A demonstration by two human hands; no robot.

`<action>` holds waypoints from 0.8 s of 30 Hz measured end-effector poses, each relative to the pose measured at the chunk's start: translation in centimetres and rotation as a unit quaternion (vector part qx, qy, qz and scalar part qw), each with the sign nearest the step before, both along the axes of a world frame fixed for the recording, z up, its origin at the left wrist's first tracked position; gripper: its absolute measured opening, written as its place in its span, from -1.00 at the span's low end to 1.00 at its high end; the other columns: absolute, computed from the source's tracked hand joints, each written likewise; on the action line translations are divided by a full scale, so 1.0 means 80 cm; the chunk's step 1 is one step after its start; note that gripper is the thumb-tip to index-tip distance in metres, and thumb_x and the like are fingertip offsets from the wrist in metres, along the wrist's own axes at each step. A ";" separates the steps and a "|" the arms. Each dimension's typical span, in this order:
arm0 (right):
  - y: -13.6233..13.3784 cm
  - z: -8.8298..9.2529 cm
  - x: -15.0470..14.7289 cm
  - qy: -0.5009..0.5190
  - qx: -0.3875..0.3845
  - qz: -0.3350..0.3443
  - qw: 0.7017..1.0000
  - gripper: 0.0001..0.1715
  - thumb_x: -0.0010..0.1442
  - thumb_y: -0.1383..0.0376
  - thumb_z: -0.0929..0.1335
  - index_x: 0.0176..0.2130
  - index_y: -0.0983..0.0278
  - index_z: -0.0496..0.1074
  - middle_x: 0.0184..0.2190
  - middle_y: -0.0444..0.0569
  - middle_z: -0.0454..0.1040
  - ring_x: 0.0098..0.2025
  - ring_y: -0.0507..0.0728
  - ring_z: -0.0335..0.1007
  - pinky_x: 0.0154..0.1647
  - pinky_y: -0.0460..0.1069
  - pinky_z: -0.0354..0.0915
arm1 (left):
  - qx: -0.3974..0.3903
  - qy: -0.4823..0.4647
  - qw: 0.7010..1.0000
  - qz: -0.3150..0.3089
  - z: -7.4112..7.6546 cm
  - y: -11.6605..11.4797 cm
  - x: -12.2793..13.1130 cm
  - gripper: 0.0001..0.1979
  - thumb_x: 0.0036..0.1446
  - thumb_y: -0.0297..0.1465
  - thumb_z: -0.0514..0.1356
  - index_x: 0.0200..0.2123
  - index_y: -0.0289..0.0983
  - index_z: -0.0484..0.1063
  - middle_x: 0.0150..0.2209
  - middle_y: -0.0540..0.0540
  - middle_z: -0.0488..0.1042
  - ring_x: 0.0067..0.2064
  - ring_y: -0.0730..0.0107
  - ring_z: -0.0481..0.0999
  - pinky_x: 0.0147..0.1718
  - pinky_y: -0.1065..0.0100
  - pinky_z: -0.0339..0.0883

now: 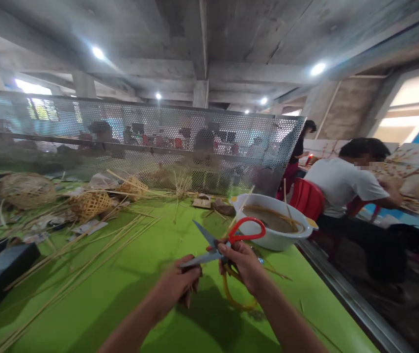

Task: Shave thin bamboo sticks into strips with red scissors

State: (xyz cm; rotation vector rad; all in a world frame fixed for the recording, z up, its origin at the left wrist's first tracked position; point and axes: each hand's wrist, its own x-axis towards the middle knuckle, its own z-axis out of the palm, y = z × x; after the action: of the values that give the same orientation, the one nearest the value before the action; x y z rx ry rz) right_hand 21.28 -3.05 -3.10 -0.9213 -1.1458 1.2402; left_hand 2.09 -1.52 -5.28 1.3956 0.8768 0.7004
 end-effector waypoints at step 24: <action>-0.115 0.024 0.111 -0.140 -0.010 -0.216 0.966 -0.63 -0.02 0.12 0.48 -0.28 0.32 0.49 -0.65 -0.11 0.43 -0.60 0.02 0.33 -0.60 -0.12 0.24 | -0.105 -0.038 0.985 0.134 -0.060 -0.171 -0.047 -0.71 0.06 -0.11 0.16 -0.41 -0.24 0.36 -0.78 0.21 0.07 -0.74 0.63 -0.15 -0.74 0.50 -0.24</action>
State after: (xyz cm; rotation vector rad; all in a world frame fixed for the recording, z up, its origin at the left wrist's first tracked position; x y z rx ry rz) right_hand 30.17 -12.29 -1.17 -1.3117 -1.0735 0.7850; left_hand -1.70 -15.22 -10.11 1.0670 1.0572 0.8322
